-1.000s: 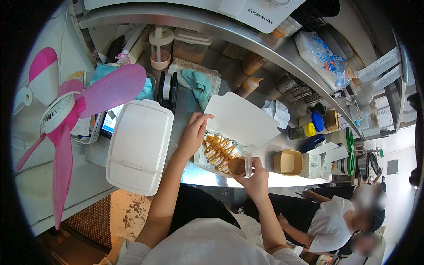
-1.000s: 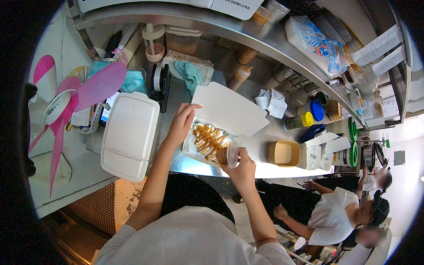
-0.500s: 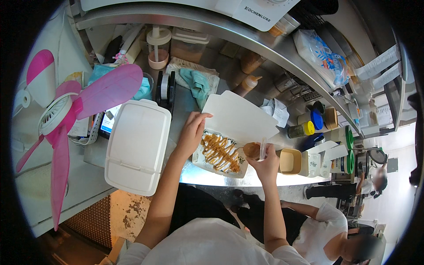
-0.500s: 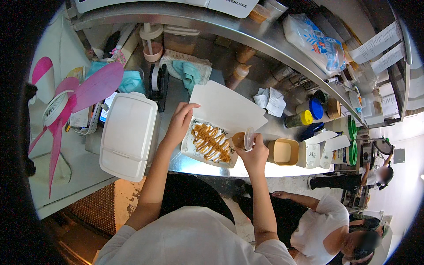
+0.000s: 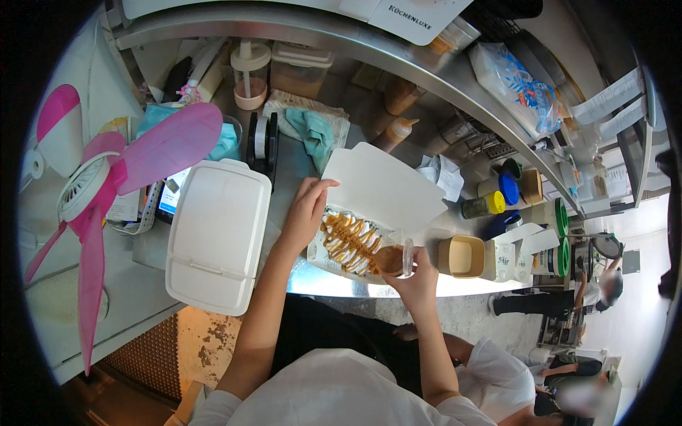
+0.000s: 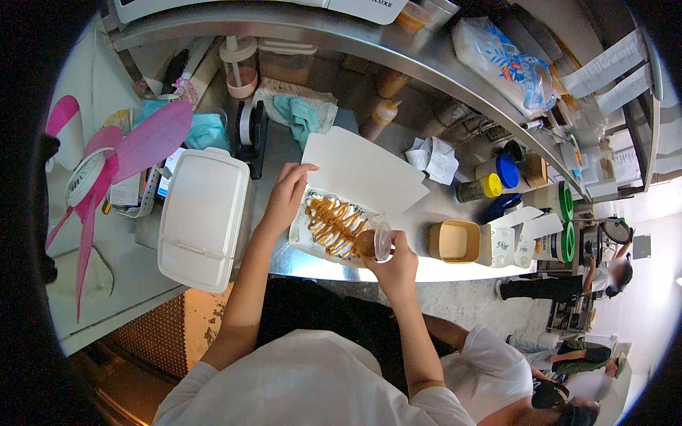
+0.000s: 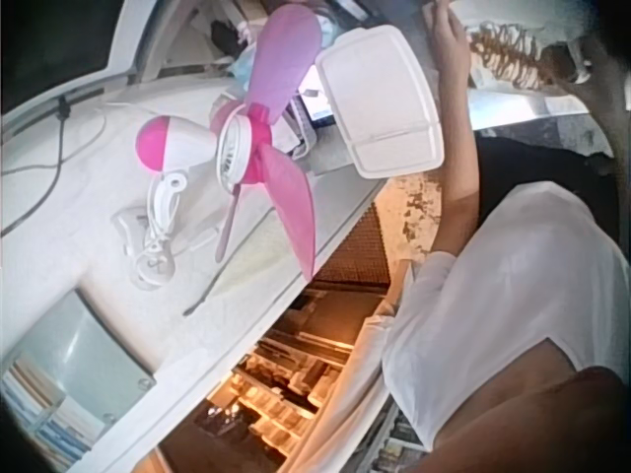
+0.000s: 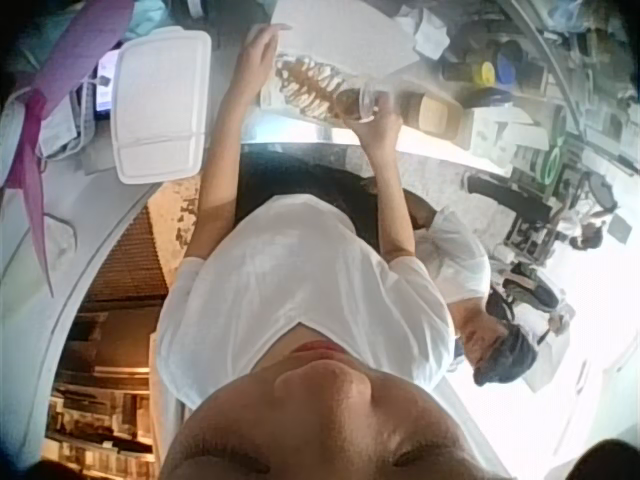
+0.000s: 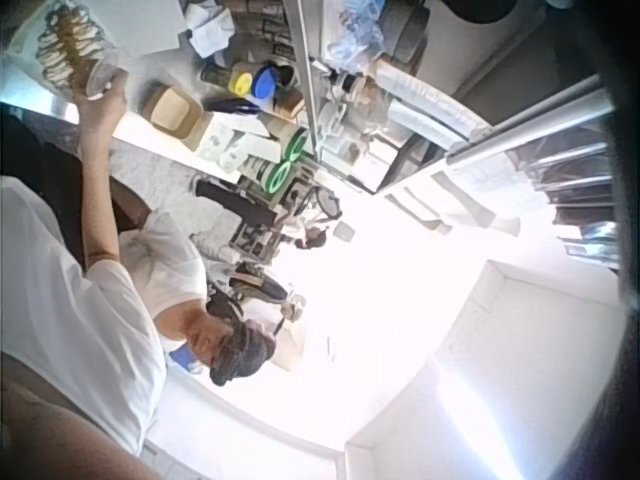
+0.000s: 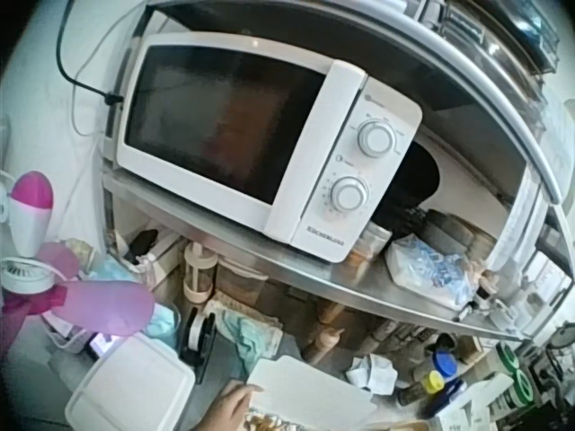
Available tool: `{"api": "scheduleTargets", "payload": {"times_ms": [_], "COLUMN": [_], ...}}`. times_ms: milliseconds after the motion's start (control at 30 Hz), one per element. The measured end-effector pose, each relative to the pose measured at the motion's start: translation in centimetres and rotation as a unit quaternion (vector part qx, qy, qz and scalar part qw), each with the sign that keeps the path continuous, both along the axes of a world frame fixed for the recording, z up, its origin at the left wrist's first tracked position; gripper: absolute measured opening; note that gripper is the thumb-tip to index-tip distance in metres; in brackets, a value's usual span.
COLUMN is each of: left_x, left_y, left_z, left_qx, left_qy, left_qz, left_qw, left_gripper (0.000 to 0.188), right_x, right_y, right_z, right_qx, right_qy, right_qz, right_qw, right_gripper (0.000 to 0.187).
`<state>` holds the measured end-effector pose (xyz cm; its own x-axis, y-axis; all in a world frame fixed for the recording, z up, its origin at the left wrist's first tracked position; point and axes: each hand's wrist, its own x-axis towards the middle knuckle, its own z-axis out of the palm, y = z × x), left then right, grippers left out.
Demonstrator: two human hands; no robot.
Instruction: The person scoops a brown crumbly topping into a container, then pours a brown sauce over a pastry in a white box. They close the box, place a sticker on it, and hand it to a customer.
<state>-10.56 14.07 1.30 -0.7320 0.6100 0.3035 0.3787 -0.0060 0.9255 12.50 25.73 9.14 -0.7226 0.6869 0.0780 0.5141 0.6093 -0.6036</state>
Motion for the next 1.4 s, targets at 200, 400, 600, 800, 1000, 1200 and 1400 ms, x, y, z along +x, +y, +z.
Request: {"api": "scheduleTargets", "payload": {"times_ms": [200,400,600,800,1000,1200,1400], "left_x": [0.0,0.0,-0.1,0.0,-0.1,-0.1,0.1], "left_y": [-0.1,0.0,0.1,0.0,0.1,0.1,0.1], "left_z": [0.2,0.2,-0.2,0.0,-0.2,-0.4,-0.1], "left_qx": [0.006,0.009,0.013,0.01,0.011,0.012,0.019], "left_qy": [-0.006,-0.008,0.009,0.002,0.015,0.011,0.007], "left_qz": [-0.004,-0.007,0.0,-0.001,-0.003,0.0,0.004], "left_qw": [1.0,1.0,1.0,1.0,1.0,1.0,1.0], "left_gripper": [0.024,0.024,0.024,0.024,0.024,0.025,0.023], "right_x": [0.5,0.9,1.0,0.4,0.4,0.6,1.3], "right_y": [-1.9,-2.7,-1.7,0.3,2.3,1.8,-0.1], "right_z": [0.5,0.9,0.9,1.1,0.3,0.7,0.7], "right_qx": [-0.033,-0.033,-0.015,0.005,0.046,0.054,-0.016], "right_qy": [-0.046,-0.051,-0.012,-0.018,0.011,-0.001,-0.011], "right_qz": [0.009,0.017,0.011,-0.03,-0.029,-0.027,-0.02], "right_qw": [0.998,0.998,1.0,0.999,0.998,0.998,1.0], "right_gripper": [0.052,0.051,0.052,0.049,0.051,0.052,0.051]}}
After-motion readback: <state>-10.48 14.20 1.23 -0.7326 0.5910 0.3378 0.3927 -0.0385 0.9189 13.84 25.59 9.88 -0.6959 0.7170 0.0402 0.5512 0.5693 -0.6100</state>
